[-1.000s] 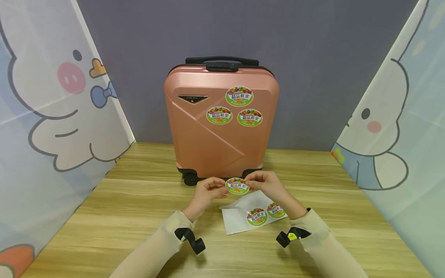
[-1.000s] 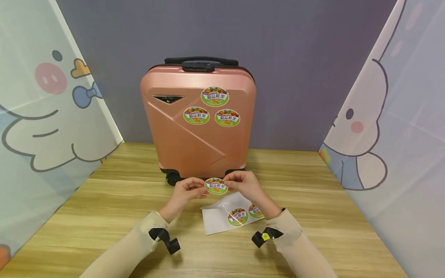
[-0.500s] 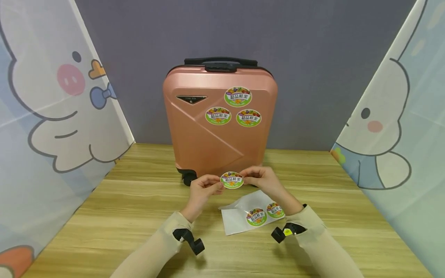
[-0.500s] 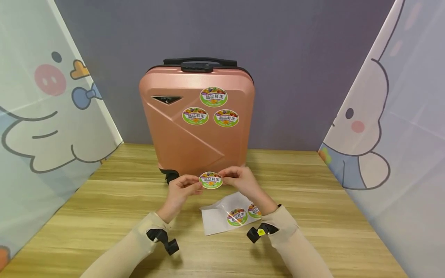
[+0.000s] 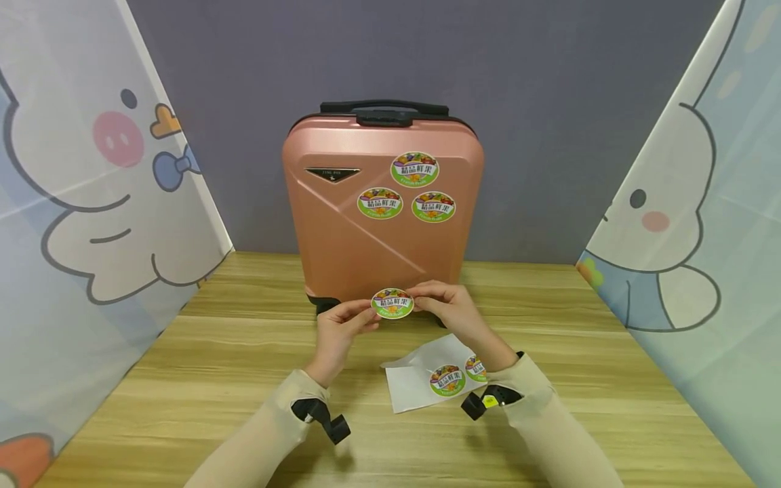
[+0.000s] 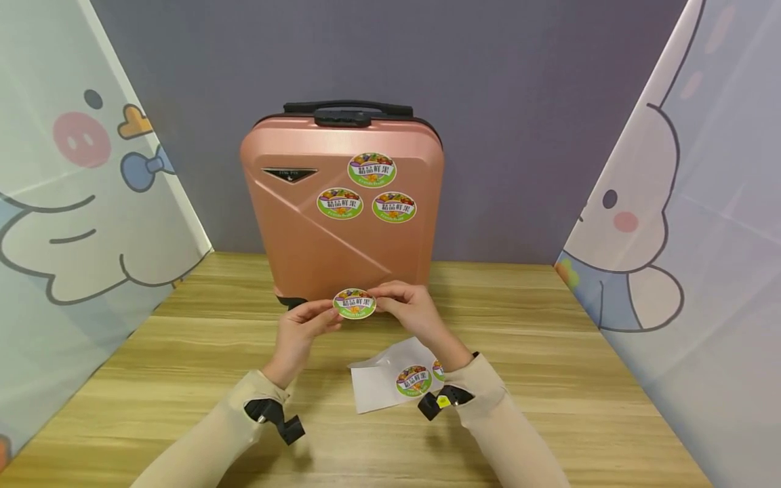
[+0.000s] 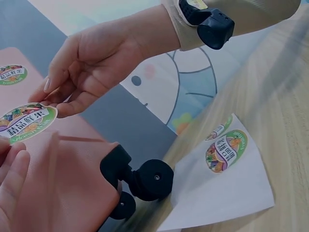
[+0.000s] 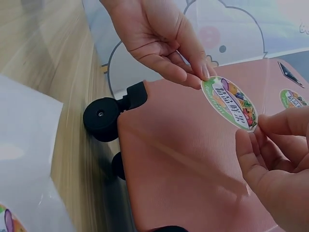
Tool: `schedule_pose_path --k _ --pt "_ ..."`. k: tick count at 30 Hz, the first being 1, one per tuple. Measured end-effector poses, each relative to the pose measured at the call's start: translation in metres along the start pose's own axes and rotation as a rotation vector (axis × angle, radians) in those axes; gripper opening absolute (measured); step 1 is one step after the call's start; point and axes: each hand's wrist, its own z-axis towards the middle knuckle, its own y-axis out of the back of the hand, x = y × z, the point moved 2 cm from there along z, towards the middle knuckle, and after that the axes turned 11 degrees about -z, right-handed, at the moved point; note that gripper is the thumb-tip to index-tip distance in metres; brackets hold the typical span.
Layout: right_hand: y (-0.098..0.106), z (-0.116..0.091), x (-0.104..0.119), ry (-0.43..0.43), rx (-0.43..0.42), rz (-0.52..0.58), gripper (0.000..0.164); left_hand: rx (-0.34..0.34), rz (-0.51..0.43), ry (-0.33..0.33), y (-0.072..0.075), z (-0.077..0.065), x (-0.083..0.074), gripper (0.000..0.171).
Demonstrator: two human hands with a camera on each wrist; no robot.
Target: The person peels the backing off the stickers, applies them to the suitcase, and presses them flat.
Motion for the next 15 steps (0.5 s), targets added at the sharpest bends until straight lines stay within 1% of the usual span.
schedule_pose_path --k 3,7,11,15 --pt "-0.002 0.002 0.001 0.034 -0.003 -0.014 0.025 -0.001 -0.021 -0.030 0.002 0.001 -0.002 0.024" --pt "-0.005 0.006 0.005 0.045 -0.017 -0.043 0.025 -0.036 -0.035 -0.053 0.003 0.004 -0.005 0.017" --pt "-0.007 0.009 0.010 0.051 -0.028 -0.031 0.025 -0.079 -0.043 -0.057 0.004 0.007 -0.009 0.017" --pt "-0.010 0.013 0.010 0.064 -0.028 0.012 0.025 -0.111 -0.034 -0.064 0.005 0.007 -0.014 0.021"
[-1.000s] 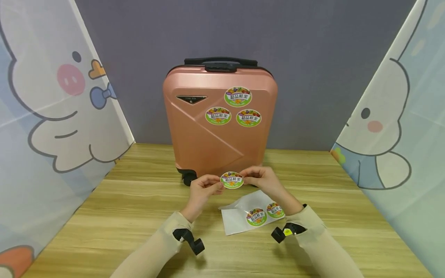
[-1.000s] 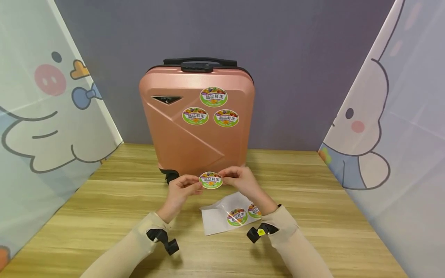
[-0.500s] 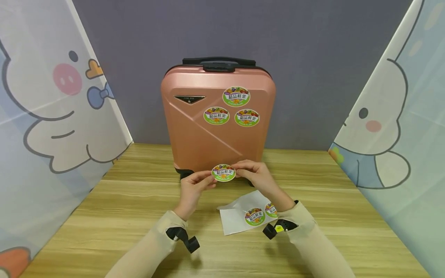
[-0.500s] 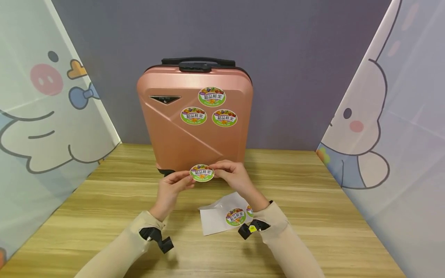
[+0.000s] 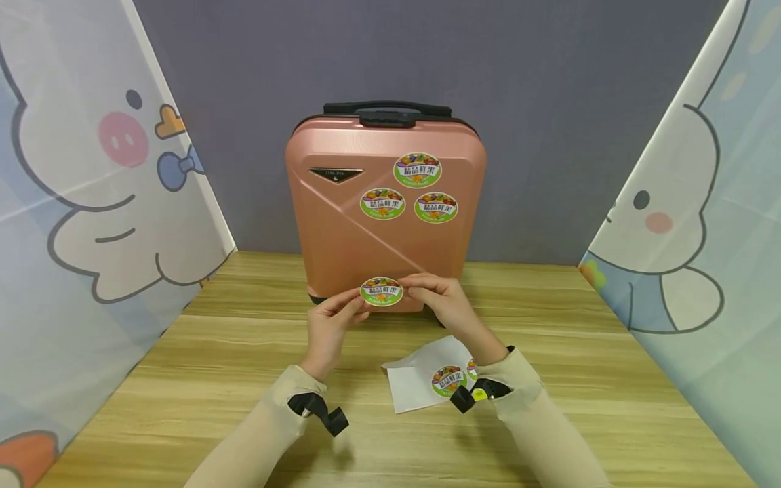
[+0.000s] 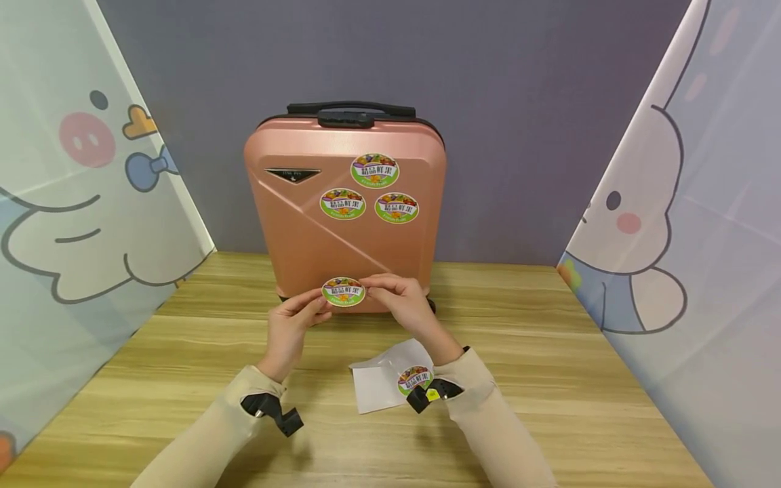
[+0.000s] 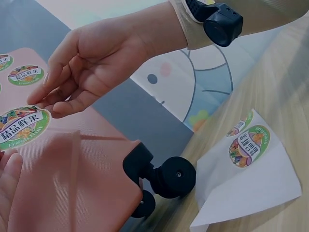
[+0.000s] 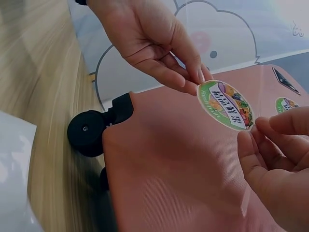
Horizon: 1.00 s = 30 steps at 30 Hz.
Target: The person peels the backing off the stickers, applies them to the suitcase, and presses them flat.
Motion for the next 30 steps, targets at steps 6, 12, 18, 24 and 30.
schedule_pose_path --k 6,12,18,24,30 --pt "-0.003 0.005 0.001 0.035 -0.003 0.066 0.024 -0.005 0.033 -0.027 0.003 0.001 -0.005 0.024" --pt "-0.006 0.009 0.004 0.063 -0.020 0.125 0.020 0.005 0.037 -0.036 0.004 0.003 -0.010 0.030" --pt "-0.010 0.014 0.005 0.060 -0.036 0.127 0.022 0.011 0.053 -0.044 0.003 0.004 -0.015 0.034" --pt "-0.015 0.019 0.005 0.079 -0.037 0.163 0.024 0.004 0.068 -0.067 0.004 0.007 -0.019 0.039" --pt "-0.018 0.025 0.005 0.070 -0.040 0.226 0.027 -0.003 0.087 -0.068 0.002 0.010 -0.022 0.043"
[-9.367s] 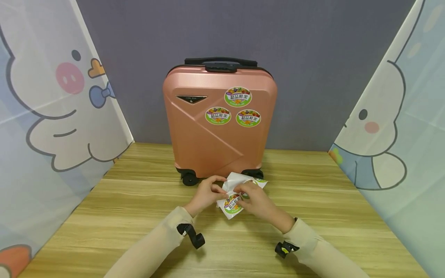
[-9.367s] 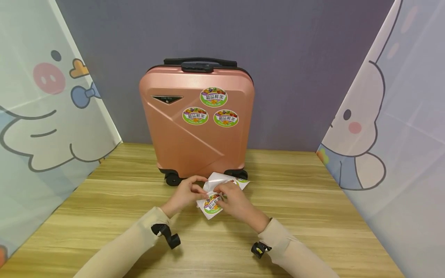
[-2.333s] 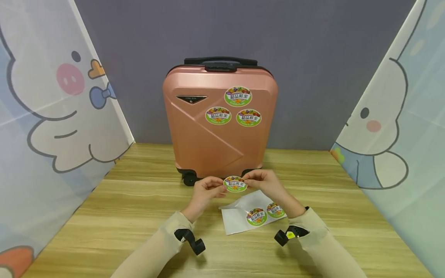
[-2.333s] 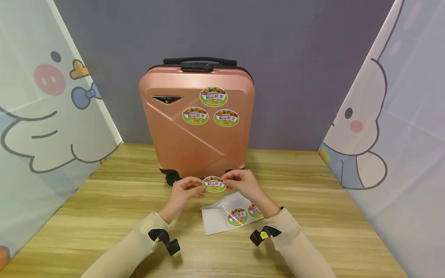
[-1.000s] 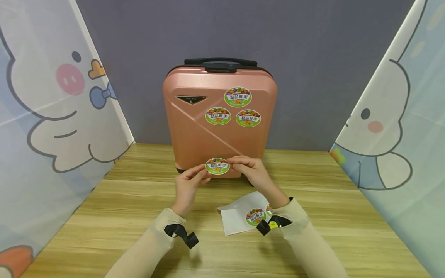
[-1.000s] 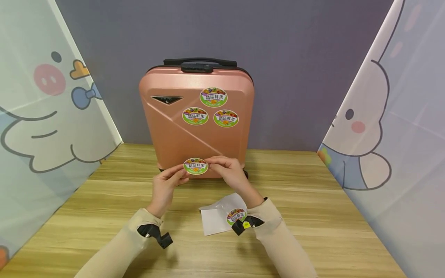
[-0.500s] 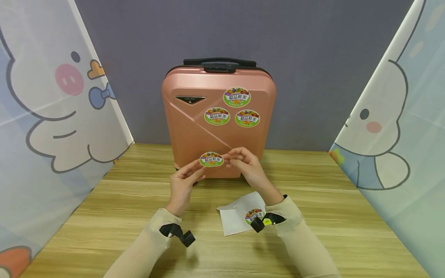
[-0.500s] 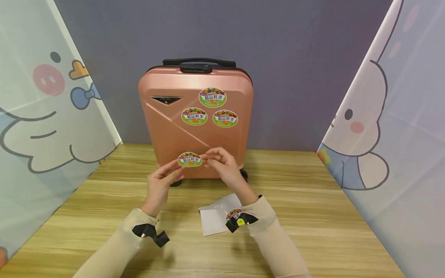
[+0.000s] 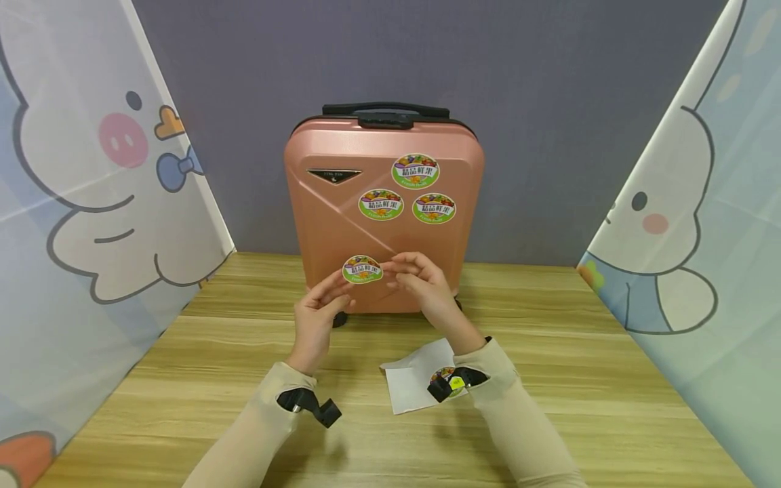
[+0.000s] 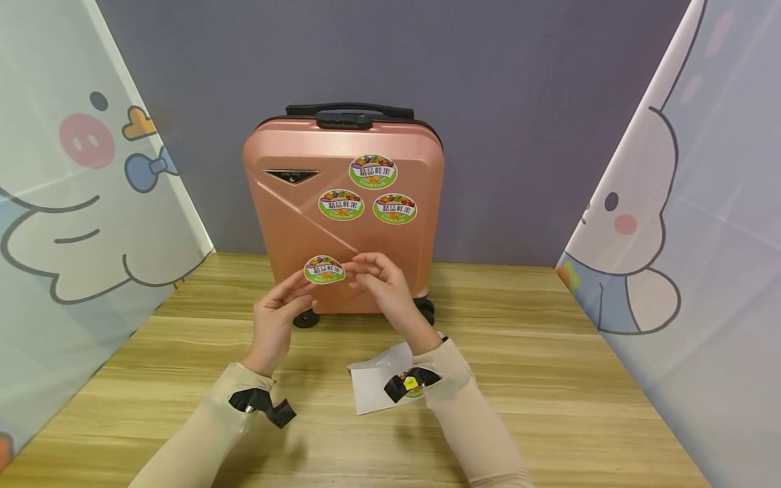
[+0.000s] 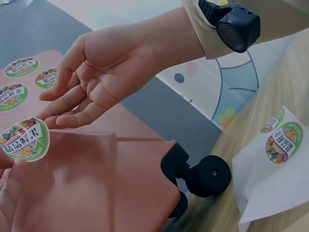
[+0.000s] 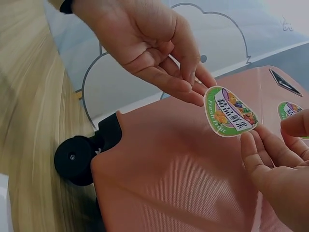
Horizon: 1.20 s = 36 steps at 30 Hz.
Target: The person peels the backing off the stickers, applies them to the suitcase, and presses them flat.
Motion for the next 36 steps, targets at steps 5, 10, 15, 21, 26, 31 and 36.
schedule_pose_path --k 5,10,15,21,26,31,36 --pt "-0.002 0.003 0.001 -0.001 0.004 0.064 0.026 -0.012 0.005 -0.002 -0.001 0.003 -0.003 0.045" --pt "-0.004 0.009 0.001 0.025 0.010 0.107 0.025 -0.003 -0.014 -0.043 -0.003 0.007 -0.007 0.047" --pt "-0.007 0.014 -0.001 0.039 0.011 0.118 0.034 0.006 -0.041 -0.071 -0.004 0.011 -0.008 0.049" --pt "-0.013 0.018 0.001 0.050 0.008 0.125 0.048 0.014 -0.079 -0.094 -0.001 0.013 -0.009 0.051" --pt "-0.017 0.021 -0.001 0.079 0.000 0.163 0.046 0.022 -0.113 -0.108 0.000 0.015 -0.009 0.054" --pt "-0.019 0.024 -0.001 0.113 -0.008 0.196 0.042 0.008 -0.140 -0.115 -0.001 0.017 -0.010 0.059" --pt "-0.021 0.026 0.000 0.117 -0.023 0.204 0.043 -0.004 -0.156 -0.099 -0.005 0.019 -0.013 0.063"
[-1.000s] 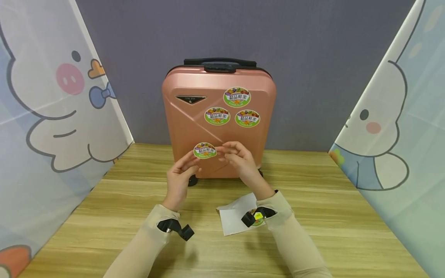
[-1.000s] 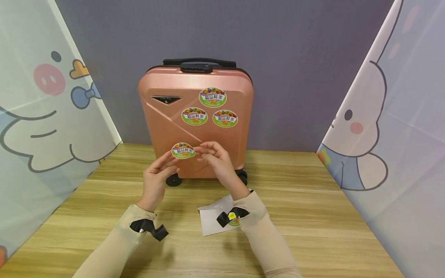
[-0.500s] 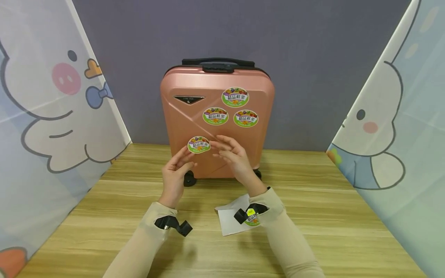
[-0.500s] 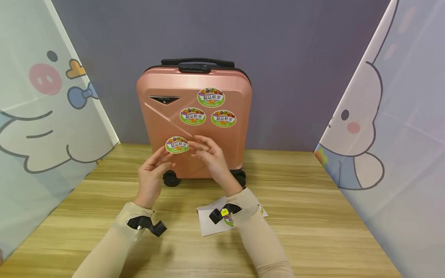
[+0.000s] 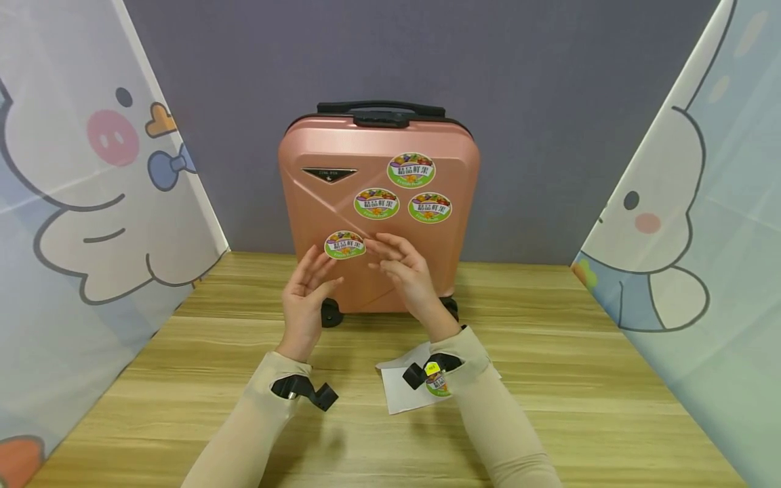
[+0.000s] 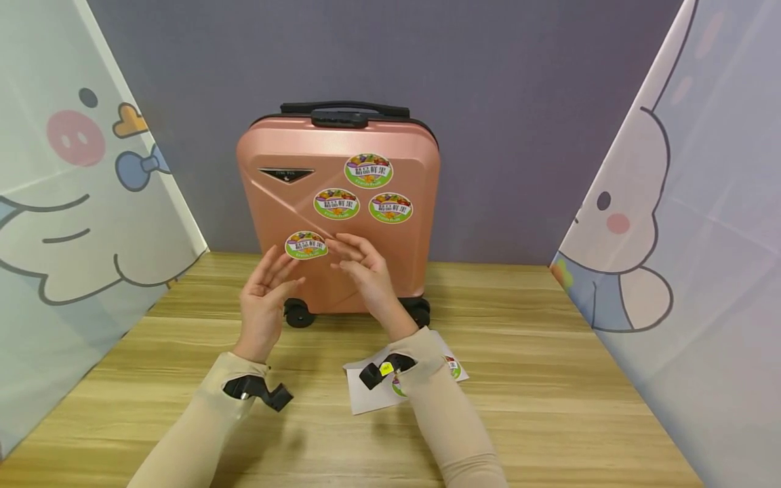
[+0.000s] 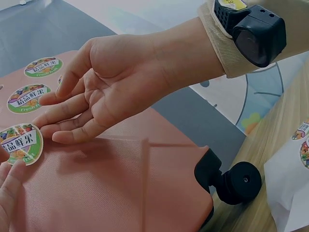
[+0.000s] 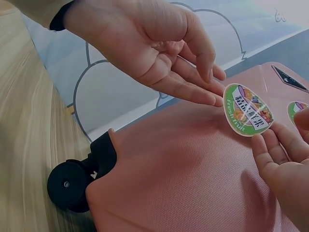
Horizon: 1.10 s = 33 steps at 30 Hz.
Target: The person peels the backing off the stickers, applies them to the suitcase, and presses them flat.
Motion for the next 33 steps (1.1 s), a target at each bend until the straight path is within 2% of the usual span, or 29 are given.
schedule_pose_path --k 12,22,27,33 --pt "-0.0057 0.0009 -0.0013 -0.001 0.013 -0.097 0.047 0.041 0.036 0.015 -0.0056 -0.0020 -0.0045 0.070" --pt "-0.0066 -0.0031 -0.0017 0.062 0.053 -0.272 0.047 0.073 0.099 0.032 -0.0027 -0.0022 -0.0014 0.078" --pt "-0.0072 -0.0056 0.0002 0.106 0.080 -0.314 0.048 0.090 0.119 0.039 -0.0035 -0.0020 -0.0017 0.079" --pt "-0.0053 -0.0067 -0.0011 0.164 0.009 -0.346 0.042 0.095 0.114 0.044 -0.0037 -0.0022 -0.0030 0.081"
